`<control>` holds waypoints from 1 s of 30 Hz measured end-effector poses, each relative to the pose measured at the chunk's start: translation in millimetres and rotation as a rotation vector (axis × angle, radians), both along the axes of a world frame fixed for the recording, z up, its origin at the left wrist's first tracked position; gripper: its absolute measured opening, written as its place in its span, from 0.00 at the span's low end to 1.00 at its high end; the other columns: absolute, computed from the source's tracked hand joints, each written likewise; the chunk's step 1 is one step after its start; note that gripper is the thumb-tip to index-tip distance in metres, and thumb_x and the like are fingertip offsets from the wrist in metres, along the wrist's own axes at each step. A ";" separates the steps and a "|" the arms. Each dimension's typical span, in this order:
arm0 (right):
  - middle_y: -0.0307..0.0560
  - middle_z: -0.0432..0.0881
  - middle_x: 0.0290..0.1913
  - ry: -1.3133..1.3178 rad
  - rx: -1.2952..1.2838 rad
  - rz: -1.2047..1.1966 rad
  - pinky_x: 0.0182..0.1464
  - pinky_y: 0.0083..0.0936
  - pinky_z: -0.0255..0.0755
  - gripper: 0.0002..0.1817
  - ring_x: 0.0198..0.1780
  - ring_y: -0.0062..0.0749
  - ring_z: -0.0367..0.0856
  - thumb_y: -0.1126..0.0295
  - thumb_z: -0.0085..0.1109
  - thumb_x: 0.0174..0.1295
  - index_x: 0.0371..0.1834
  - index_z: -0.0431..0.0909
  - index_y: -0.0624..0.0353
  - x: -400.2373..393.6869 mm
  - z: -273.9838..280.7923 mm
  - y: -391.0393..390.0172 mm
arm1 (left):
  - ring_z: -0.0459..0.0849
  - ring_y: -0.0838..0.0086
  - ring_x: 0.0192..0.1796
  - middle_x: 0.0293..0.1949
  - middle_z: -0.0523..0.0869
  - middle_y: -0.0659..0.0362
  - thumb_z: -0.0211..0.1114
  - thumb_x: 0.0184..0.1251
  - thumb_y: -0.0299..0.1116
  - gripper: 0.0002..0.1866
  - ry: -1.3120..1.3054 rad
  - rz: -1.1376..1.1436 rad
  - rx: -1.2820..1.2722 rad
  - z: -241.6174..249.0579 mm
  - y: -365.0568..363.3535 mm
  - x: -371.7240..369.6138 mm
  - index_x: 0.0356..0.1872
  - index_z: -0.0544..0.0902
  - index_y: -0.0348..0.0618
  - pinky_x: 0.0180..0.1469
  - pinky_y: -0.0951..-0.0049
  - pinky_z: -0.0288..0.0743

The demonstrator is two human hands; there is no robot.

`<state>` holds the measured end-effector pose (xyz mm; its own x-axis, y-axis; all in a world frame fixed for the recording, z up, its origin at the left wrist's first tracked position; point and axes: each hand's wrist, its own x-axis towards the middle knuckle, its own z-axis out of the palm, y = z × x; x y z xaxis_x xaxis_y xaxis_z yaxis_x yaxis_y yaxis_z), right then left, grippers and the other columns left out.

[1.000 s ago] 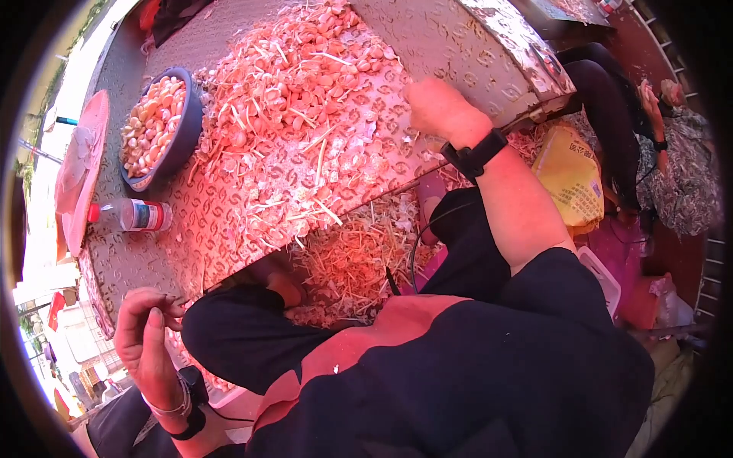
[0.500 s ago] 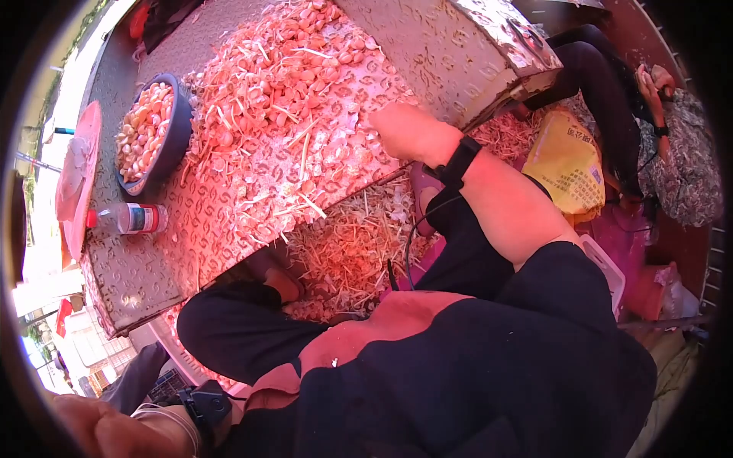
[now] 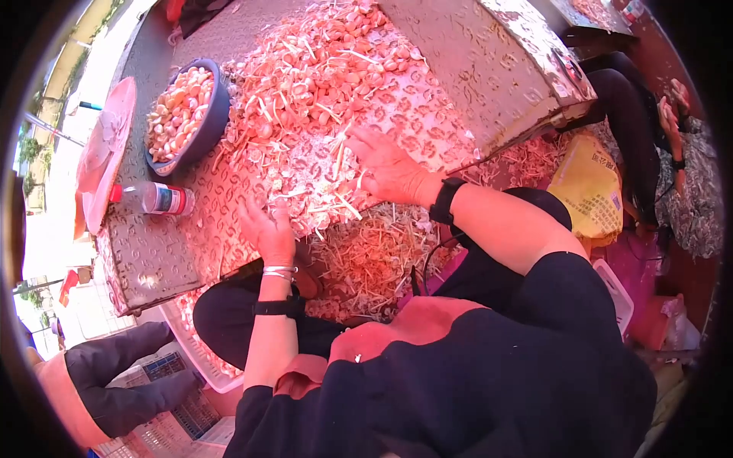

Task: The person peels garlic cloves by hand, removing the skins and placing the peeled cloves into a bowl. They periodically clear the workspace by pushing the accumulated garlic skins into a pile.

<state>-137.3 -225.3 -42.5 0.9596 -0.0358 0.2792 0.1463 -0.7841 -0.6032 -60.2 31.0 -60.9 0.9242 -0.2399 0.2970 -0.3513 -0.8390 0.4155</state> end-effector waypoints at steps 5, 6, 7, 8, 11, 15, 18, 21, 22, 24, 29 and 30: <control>0.60 0.58 0.66 -0.024 -0.138 0.124 0.67 0.44 0.51 0.37 0.67 0.55 0.55 0.57 0.63 0.49 0.62 0.62 0.60 26.2 -4.1 11.8 | 0.55 0.48 0.68 0.64 0.59 0.39 0.63 0.55 0.47 0.38 -0.004 -0.213 -0.035 0.6 -29.4 24.3 0.62 0.61 0.33 0.68 0.54 0.47; 0.60 0.58 0.66 -0.026 -0.137 0.124 0.67 0.44 0.51 0.37 0.67 0.55 0.55 0.57 0.63 0.49 0.62 0.62 0.60 29.1 -2.4 14.1 | 0.55 0.48 0.68 0.64 0.59 0.39 0.63 0.55 0.47 0.38 -0.006 -0.213 -0.034 2.0 -34.1 28.7 0.62 0.61 0.33 0.68 0.54 0.47; 0.60 0.58 0.66 0.016 -0.195 0.138 0.67 0.45 0.51 0.37 0.67 0.55 0.55 0.59 0.63 0.48 0.62 0.61 0.59 31.8 -0.8 16.0 | 0.55 0.48 0.68 0.65 0.58 0.40 0.64 0.55 0.47 0.39 -0.007 -0.245 -0.012 3.4 -39.2 32.4 0.63 0.60 0.34 0.69 0.55 0.47; 0.59 0.58 0.66 0.060 -0.253 0.153 0.68 0.45 0.51 0.38 0.67 0.55 0.55 0.62 0.62 0.46 0.63 0.61 0.59 34.0 0.0 18.4 | 0.55 0.48 0.68 0.66 0.58 0.41 0.64 0.54 0.47 0.40 -0.007 -0.276 0.009 4.7 -43.8 35.6 0.64 0.60 0.35 0.69 0.55 0.47; 0.59 0.59 0.66 0.028 -0.229 0.169 0.68 0.46 0.50 0.39 0.68 0.55 0.54 0.64 0.61 0.43 0.63 0.61 0.58 41.7 -6.4 24.9 | 0.55 0.50 0.68 0.66 0.59 0.45 0.63 0.56 0.44 0.37 -0.014 -0.386 0.000 4.1 -51.9 45.5 0.64 0.61 0.38 0.69 0.56 0.47; 0.59 0.63 0.61 -0.061 -0.136 0.217 0.65 0.44 0.54 0.36 0.64 0.54 0.59 0.63 0.62 0.43 0.59 0.64 0.61 43.6 -7.5 31.6 | 0.58 0.50 0.67 0.64 0.64 0.47 0.62 0.56 0.39 0.32 0.029 -0.539 -0.004 3.9 -57.3 38.0 0.62 0.64 0.39 0.68 0.56 0.50; 0.57 0.68 0.50 -0.137 0.028 0.319 0.57 0.42 0.61 0.28 0.54 0.52 0.66 0.65 0.62 0.42 0.49 0.68 0.63 31.3 -2.2 34.9 | 0.60 0.49 0.66 0.62 0.65 0.45 0.61 0.55 0.37 0.32 0.088 -0.610 -0.063 5.4 -55.4 6.5 0.61 0.65 0.34 0.68 0.56 0.52; 0.54 0.69 0.44 -0.035 0.067 0.495 0.52 0.41 0.64 0.24 0.48 0.50 0.68 0.69 0.65 0.37 0.41 0.70 0.63 -6.3 18.6 29.8 | 0.59 0.48 0.66 0.63 0.63 0.41 0.64 0.54 0.36 0.35 0.204 -0.676 -0.063 21.6 -44.2 -39.1 0.62 0.61 0.30 0.69 0.58 0.51; 0.54 0.69 0.44 -0.037 0.065 0.495 0.52 0.41 0.64 0.24 0.48 0.50 0.68 0.69 0.65 0.37 0.41 0.70 0.63 -18.4 22.8 27.6 | 0.59 0.48 0.66 0.63 0.62 0.40 0.64 0.55 0.36 0.36 0.233 -0.702 -0.062 29.8 -40.6 -58.2 0.63 0.61 0.31 0.69 0.60 0.51; 0.53 0.71 0.41 0.078 0.020 0.616 0.51 0.37 0.66 0.21 0.48 0.48 0.69 0.69 0.66 0.36 0.37 0.74 0.63 -39.9 33.0 21.8 | 0.57 0.46 0.67 0.64 0.59 0.39 0.65 0.54 0.35 0.38 0.302 -0.744 -0.047 49.7 -36.2 -94.2 0.63 0.59 0.30 0.69 0.60 0.51; 0.55 0.78 0.40 0.568 -0.108 0.686 0.47 0.37 0.70 0.20 0.48 0.48 0.75 0.66 0.67 0.41 0.39 0.78 0.62 -47.3 78.4 10.5 | 0.70 0.51 0.60 0.60 0.67 0.43 0.64 0.56 0.42 0.30 1.002 -1.078 0.113 75.9 -30.7 -115.1 0.57 0.70 0.35 0.59 0.63 0.67; 0.55 0.80 0.43 0.900 -0.096 0.589 0.49 0.37 0.70 0.20 0.51 0.48 0.76 0.66 0.66 0.45 0.43 0.79 0.62 -41.6 88.8 9.2 | 0.70 0.51 0.60 0.60 0.67 0.43 0.64 0.56 0.42 0.30 0.994 -1.084 0.110 84.5 -34.7 -107.8 0.57 0.70 0.35 0.59 0.63 0.67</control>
